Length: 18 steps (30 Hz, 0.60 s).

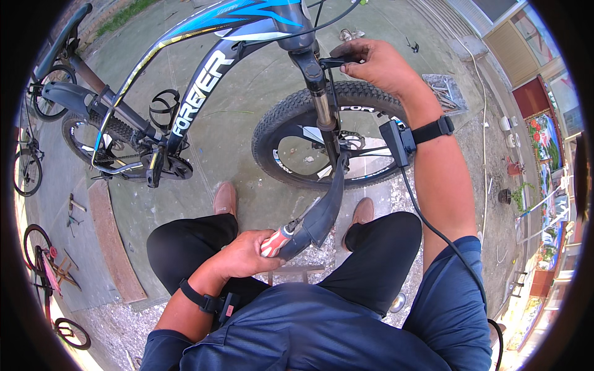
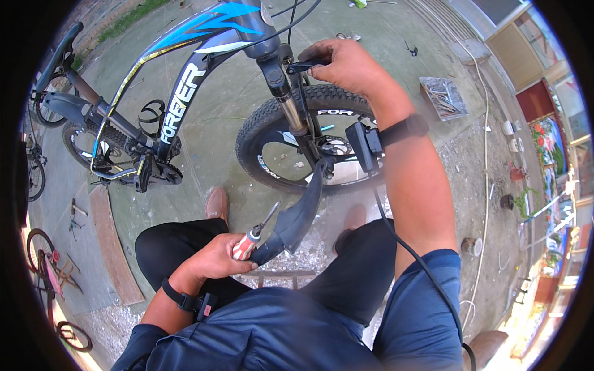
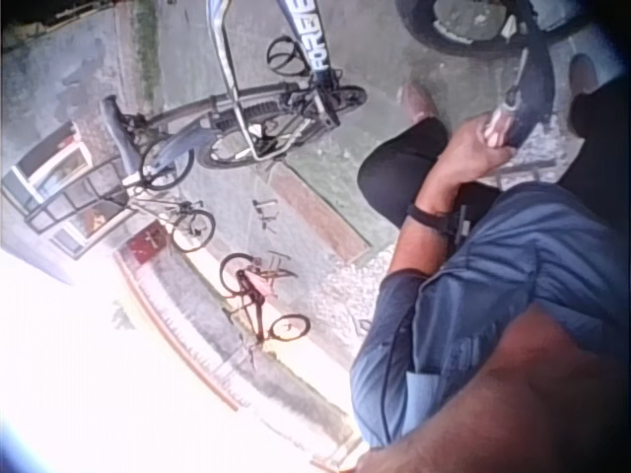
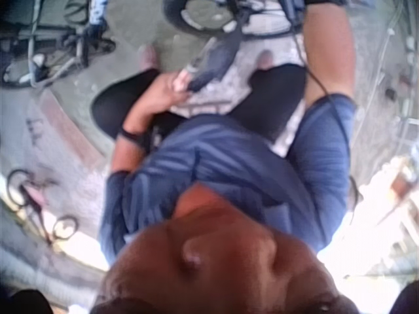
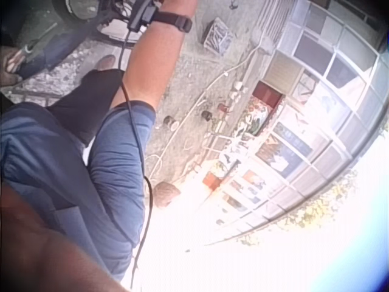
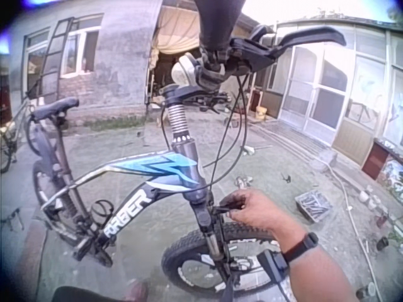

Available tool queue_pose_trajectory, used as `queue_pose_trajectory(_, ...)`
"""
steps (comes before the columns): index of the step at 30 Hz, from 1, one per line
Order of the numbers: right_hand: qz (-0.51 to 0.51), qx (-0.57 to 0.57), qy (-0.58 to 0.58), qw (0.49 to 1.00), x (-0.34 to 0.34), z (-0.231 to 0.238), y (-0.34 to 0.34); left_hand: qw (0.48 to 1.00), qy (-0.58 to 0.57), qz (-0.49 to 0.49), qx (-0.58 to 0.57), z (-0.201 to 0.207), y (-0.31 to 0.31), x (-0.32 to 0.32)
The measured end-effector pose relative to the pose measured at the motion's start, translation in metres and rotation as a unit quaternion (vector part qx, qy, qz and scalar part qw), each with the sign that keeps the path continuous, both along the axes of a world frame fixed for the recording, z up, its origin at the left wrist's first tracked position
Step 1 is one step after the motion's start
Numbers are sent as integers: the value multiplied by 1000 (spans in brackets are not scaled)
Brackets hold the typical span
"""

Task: The person retrieves a small part from a bucket and uses a screwdriver to attach a plastic fender to the front fork of a bicycle while sitting in an outdoor area. They align the fender with the fork and begin securing it with screws.

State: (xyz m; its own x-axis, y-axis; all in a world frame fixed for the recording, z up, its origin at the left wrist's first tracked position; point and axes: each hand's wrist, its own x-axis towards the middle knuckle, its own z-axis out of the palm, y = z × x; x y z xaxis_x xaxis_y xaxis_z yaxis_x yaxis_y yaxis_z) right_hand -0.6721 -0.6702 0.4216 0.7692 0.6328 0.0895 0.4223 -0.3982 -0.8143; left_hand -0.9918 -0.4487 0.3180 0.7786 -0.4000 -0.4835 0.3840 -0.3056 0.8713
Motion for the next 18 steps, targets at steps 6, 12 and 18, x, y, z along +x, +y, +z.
queue_pose_trajectory(6,32,-40,-29,998,5,2,5,1000,2,0,2,1,0,0)
queue_pose_trajectory(12,57,-16,-3,998,4,1,10,1000,-3,-5,8,1,0,1)
queue_pose_trajectory(18,51,38,22,998,3,-12,15,1000,4,-4,6,-1,0,1)
